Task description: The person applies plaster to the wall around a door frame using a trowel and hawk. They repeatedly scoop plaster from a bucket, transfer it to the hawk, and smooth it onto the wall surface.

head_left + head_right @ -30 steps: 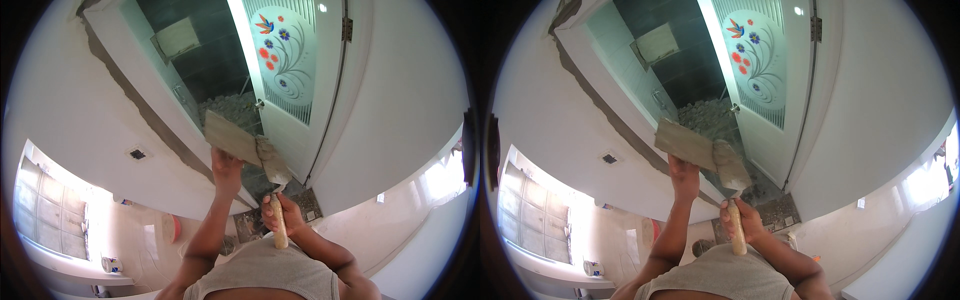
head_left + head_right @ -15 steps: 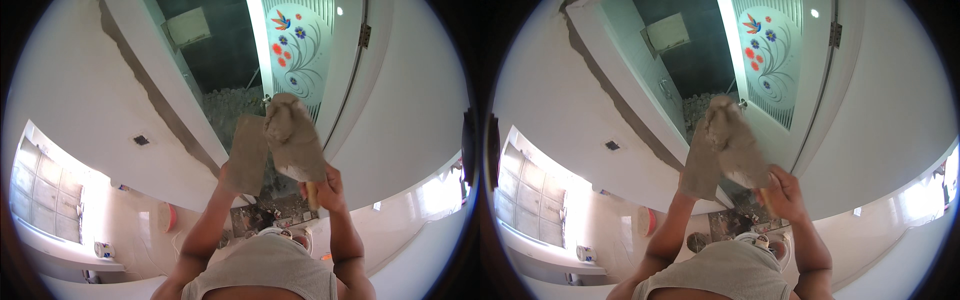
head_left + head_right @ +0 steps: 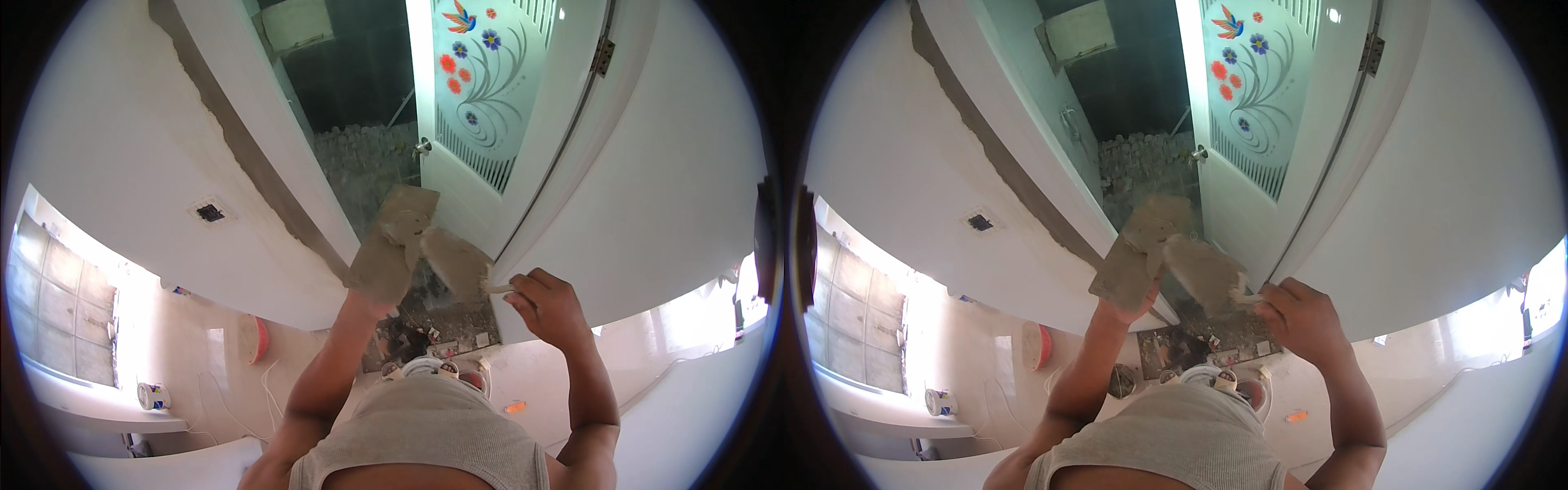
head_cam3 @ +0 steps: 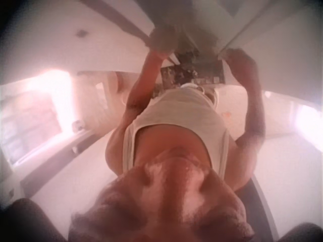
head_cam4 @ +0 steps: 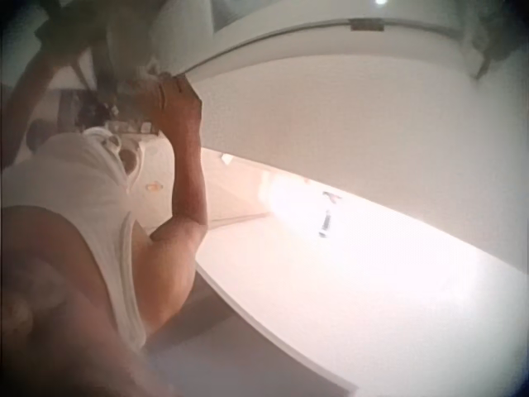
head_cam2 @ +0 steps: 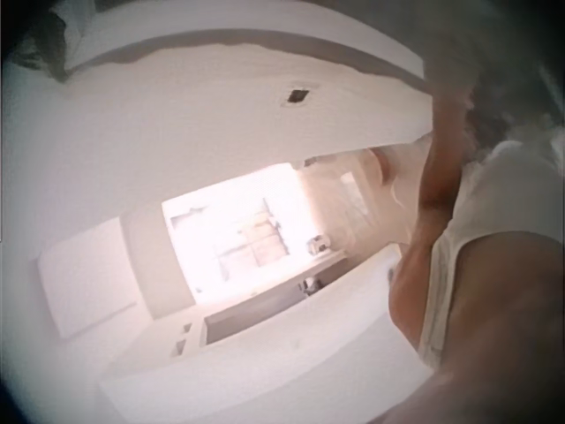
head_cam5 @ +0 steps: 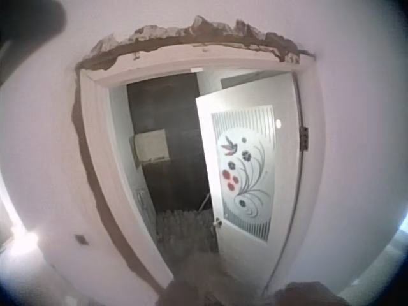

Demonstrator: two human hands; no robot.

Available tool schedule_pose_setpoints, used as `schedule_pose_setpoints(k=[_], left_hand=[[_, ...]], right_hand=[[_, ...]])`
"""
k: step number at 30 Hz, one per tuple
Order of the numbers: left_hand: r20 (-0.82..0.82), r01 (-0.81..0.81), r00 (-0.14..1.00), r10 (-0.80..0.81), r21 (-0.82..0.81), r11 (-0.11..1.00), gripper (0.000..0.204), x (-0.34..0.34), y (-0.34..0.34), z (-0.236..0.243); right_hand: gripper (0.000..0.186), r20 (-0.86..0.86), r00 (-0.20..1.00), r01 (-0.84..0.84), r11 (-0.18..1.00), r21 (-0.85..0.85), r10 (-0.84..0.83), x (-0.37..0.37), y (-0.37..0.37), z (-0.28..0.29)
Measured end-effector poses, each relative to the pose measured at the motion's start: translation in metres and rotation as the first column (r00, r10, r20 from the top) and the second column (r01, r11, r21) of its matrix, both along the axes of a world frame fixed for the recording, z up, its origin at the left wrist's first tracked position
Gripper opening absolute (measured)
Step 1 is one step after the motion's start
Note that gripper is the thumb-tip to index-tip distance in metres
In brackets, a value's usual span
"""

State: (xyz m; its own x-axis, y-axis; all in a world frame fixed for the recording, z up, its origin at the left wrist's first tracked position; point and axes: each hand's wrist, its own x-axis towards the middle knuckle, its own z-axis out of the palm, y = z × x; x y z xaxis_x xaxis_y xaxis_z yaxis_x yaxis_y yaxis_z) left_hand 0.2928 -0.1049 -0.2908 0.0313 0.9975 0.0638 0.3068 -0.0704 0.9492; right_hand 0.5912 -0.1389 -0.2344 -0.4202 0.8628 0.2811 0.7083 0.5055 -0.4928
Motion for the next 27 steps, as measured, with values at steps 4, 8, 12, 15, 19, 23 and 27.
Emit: schedule_pose_setpoints(k=[4, 8, 12, 15, 19, 23, 27], left_hand=[[0.117, -0.063, 0.991, 0.06, 0.024, 0.998, 0.034, -0.025, 0.02, -0.083], [0.777, 0.264, 0.618, -0.12, -0.06, 0.963, 0.034, -0.013, 0.014, -0.102], [0.993, 0.517, 0.087, -0.077, 0.021, 0.856, 0.036, 0.0, 0.007, -0.113], [0.983, 0.524, -0.143, -0.117, 0.176, 0.834, 0.038, -0.007, 0.015, -0.104], [0.948, 0.409, -0.154, -0.278, 0.317, 0.856, 0.04, -0.032, 0.026, -0.068], [0.893, 0.095, 0.368, -0.258, 0.24, 0.966, 0.043, -0.03, 0.029, -0.013], [0.762, -0.024, 0.614, -0.208, 0.281, 0.959, 0.048, -0.023, 0.031, -0.01]], right_hand=[[0.031, -0.294, 0.949, 0.012, 0.949, -0.316, -0.11, 0.003, -0.013, -0.007], [0.027, -0.88, 0.458, -0.5, 0.781, -0.374, -0.128, -0.04, -0.013, -0.051], [0.035, -0.846, 0.44, -0.581, 0.623, -0.524, -0.301, -0.068, -0.008, -0.103], [0.037, -0.841, 0.46, -0.528, 0.674, -0.516, -0.283, -0.068, -0.026, -0.114], [0.037, -0.698, 0.509, -0.376, 0.6, -0.706, -0.503, -0.056, -0.049, -0.099], [0.037, -0.739, 0.378, -0.397, 0.624, -0.673, -0.557, -0.066, -0.062, -0.083], [0.041, -0.729, 0.396, -0.413, 0.601, -0.684, -0.558, -0.08, -0.056, -0.079]])
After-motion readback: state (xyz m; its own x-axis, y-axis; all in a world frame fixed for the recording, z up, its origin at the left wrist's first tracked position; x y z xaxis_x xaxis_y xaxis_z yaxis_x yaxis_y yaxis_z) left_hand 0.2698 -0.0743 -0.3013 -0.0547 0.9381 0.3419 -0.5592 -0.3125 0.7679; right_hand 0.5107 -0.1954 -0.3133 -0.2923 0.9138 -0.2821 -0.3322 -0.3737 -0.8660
